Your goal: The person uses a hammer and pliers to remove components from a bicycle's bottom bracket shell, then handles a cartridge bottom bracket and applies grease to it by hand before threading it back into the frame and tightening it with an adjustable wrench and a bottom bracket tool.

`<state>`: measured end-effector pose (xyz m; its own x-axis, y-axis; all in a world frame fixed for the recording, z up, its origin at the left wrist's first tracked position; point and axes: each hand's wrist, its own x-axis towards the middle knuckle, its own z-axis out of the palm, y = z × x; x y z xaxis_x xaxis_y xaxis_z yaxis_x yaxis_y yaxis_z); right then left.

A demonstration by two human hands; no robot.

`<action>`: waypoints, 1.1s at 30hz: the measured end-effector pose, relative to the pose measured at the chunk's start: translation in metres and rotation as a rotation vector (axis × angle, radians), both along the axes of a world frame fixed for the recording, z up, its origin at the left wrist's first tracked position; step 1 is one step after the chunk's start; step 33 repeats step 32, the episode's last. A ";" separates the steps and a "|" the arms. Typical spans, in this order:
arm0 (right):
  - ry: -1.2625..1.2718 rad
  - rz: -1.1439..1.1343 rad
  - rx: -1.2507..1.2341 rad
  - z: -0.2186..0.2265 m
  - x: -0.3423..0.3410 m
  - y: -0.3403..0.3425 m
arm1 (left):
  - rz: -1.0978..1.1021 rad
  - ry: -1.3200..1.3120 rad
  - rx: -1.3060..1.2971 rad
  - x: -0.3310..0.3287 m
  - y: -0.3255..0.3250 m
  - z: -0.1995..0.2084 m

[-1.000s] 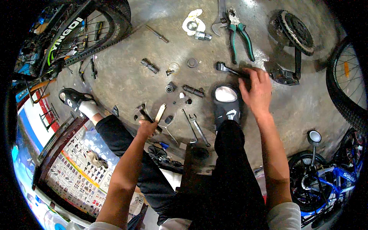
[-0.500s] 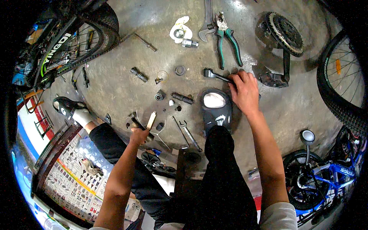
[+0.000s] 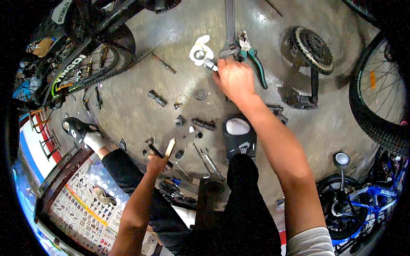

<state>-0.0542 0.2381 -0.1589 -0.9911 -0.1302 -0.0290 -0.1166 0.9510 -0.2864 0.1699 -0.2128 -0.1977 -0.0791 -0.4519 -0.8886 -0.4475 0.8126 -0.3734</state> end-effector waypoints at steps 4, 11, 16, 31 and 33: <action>-0.025 -0.295 -0.331 0.029 -0.010 -0.003 | -0.295 -0.127 -0.011 0.018 -0.026 -0.002; -0.110 -0.495 -0.257 -0.002 -0.119 -0.020 | -0.008 -0.007 -0.111 -0.015 0.028 0.017; 0.052 -0.584 -0.470 -0.001 -0.096 -0.032 | 0.067 -0.013 -0.071 0.009 -0.010 0.005; -0.115 -0.259 -0.088 0.007 0.135 0.056 | -0.068 0.025 -0.088 -0.024 0.043 0.036; -0.090 -0.231 -0.126 0.003 0.131 0.056 | -0.105 0.010 -0.108 -0.027 0.041 0.037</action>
